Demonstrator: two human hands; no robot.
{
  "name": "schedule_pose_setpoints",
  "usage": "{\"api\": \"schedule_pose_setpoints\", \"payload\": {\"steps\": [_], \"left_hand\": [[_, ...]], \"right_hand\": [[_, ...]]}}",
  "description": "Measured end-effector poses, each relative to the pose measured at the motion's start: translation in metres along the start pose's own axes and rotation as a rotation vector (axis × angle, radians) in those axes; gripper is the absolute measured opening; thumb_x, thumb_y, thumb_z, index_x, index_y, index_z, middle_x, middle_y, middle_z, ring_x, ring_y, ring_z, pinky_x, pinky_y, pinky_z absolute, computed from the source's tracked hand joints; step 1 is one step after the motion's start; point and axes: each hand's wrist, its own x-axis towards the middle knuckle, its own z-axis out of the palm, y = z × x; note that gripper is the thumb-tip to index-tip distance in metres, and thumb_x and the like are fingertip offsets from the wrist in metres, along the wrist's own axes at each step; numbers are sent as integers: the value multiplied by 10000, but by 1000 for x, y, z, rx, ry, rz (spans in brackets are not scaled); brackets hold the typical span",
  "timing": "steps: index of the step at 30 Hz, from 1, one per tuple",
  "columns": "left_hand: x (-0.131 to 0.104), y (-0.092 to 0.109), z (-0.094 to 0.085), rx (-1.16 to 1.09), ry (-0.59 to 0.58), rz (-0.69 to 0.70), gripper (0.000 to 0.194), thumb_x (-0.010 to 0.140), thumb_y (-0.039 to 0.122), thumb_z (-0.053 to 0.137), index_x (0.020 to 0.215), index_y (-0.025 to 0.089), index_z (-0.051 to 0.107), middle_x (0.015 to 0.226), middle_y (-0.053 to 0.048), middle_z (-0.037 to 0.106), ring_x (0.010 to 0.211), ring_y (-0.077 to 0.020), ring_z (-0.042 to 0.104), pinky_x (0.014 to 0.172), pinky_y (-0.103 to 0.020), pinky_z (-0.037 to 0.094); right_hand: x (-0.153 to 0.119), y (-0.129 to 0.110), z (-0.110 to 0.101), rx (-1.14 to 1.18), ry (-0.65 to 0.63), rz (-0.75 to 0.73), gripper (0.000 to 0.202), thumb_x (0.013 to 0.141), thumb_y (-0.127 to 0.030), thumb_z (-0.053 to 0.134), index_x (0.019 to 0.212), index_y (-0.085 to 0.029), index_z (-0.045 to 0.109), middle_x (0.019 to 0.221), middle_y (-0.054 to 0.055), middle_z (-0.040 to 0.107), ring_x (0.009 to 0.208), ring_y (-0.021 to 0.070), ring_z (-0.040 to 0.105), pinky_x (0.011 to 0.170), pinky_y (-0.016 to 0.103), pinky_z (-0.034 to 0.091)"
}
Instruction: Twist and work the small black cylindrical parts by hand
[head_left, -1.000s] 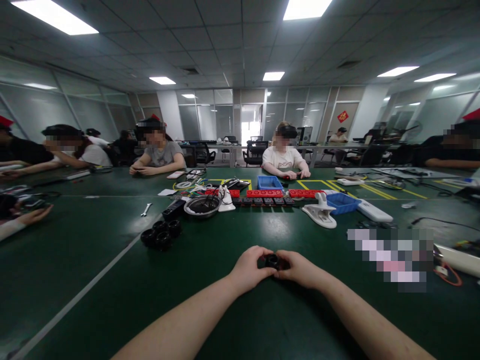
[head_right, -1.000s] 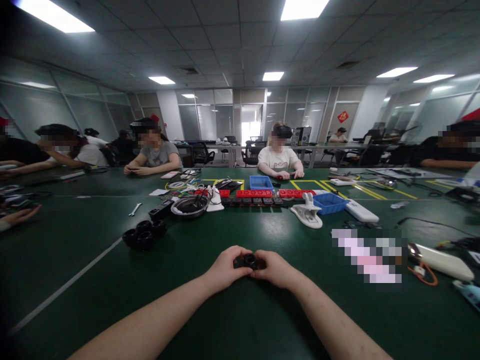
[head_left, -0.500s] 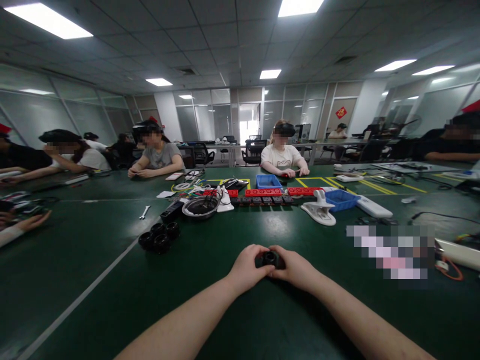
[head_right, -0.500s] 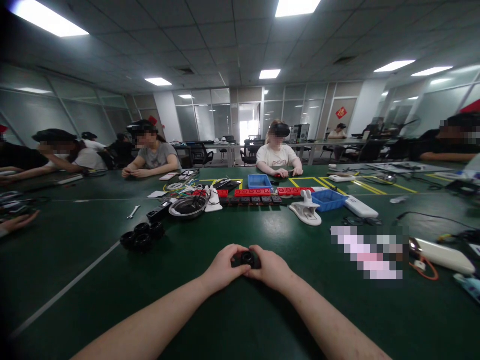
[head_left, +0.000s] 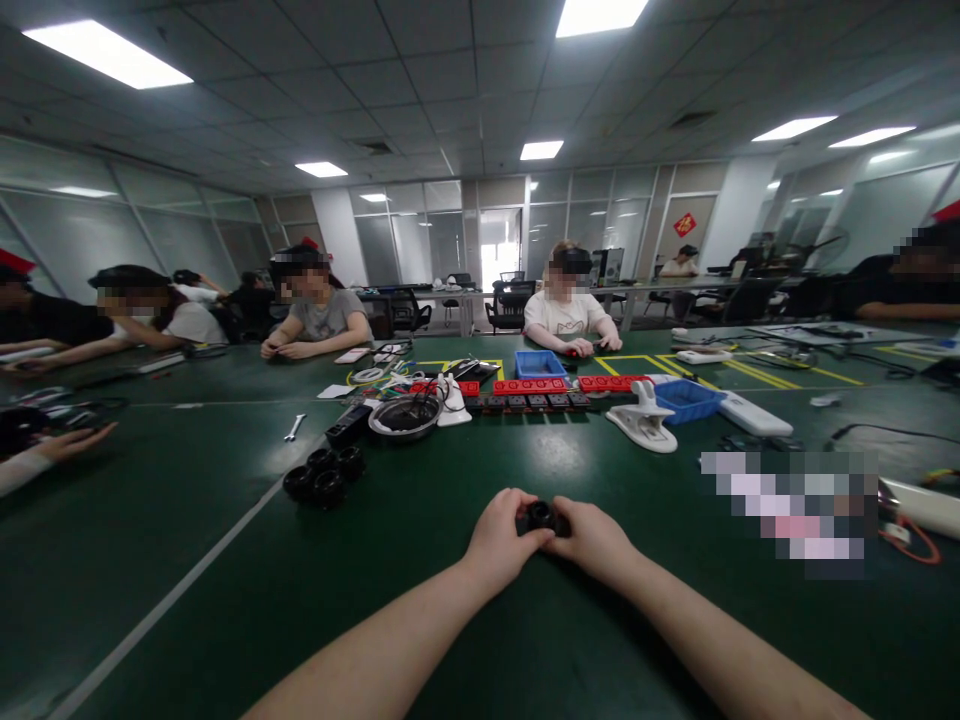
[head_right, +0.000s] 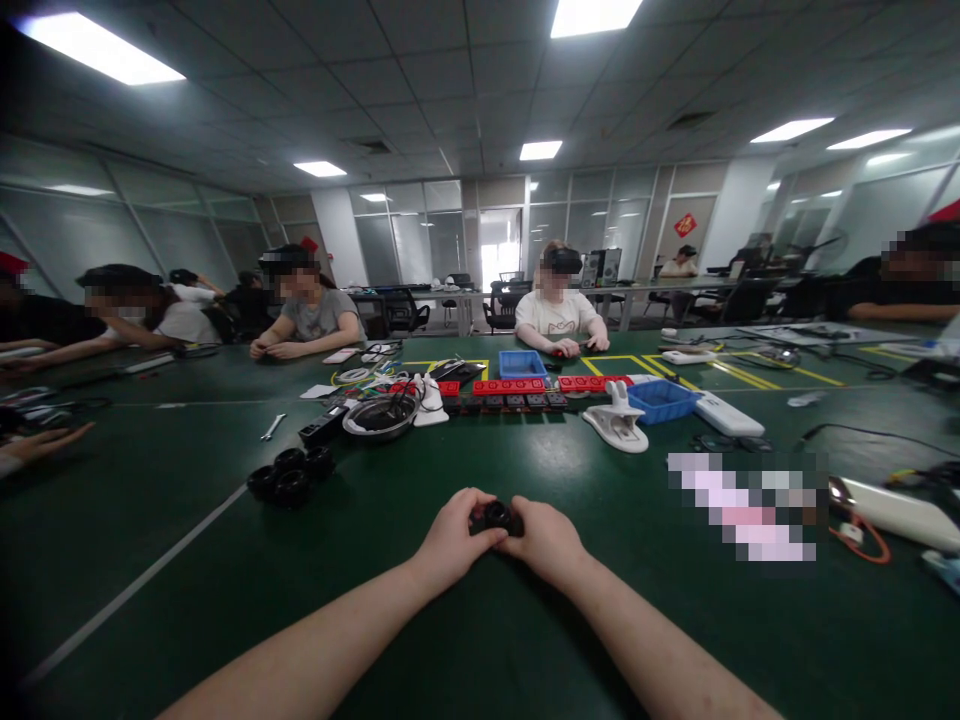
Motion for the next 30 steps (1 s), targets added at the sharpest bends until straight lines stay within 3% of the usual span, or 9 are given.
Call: {"api": "schedule_pose_setpoints", "payload": {"steps": [4, 8, 12, 17, 22, 26, 30], "left_hand": [[1, -1, 2, 11, 21, -31, 282, 635, 200, 673, 890, 183, 552, 877, -20, 533, 815, -168, 509, 722, -282, 413], [2, -5, 0, 3, -11, 35, 299, 654, 193, 654, 939, 194, 564, 893, -21, 540, 840, -169, 509, 742, -282, 410], [2, -7, -2, -7, -53, 96, 332, 684, 198, 628, 1010, 208, 565, 936, -29, 558, 890, -180, 512, 779, -299, 407], [1, -7, -4, -24, -85, 106, 383, 698, 196, 621, 1072, 222, 547, 1006, -43, 565, 953, -195, 504, 802, -314, 409], [1, -4, -2, 0, -42, 67, 354, 660, 193, 658, 1003, 203, 570, 948, -36, 564, 893, -186, 514, 780, -303, 408], [1, -2, 0, 40, 6, 8, 297, 642, 223, 674, 918, 194, 572, 892, -25, 549, 836, -182, 514, 743, -296, 410], [2, -3, 0, 30, -16, 44, 305, 668, 209, 645, 964, 207, 572, 914, -27, 558, 857, -182, 516, 759, -299, 413]], "right_hand": [[-3, -9, 3, -84, 51, 48, 220, 695, -381, 567, 764, -177, 520, 718, 42, 599, 647, 184, 551, 502, 237, 294], [-2, -1, 0, 57, 57, -103, 362, 648, -335, 625, 963, -179, 538, 912, 64, 585, 805, 206, 548, 649, 267, 386], [1, 10, -5, 253, -24, -196, 414, 647, -241, 622, 1050, -180, 547, 1000, 63, 581, 905, 212, 529, 783, 303, 388], [2, 12, -7, 325, -89, -173, 272, 660, -202, 601, 928, -158, 585, 876, 40, 605, 797, 190, 546, 691, 274, 405], [1, 1, 3, 140, 34, -1, 206, 635, -309, 635, 719, -170, 509, 704, 6, 565, 636, 148, 508, 521, 220, 326], [-3, -7, 9, -15, 116, 94, 231, 649, -341, 615, 766, -178, 499, 725, 20, 556, 628, 156, 507, 510, 233, 307], [-3, -2, 5, 92, 71, -80, 454, 610, -332, 665, 1010, -180, 515, 926, 59, 562, 819, 202, 533, 668, 275, 389]]}}
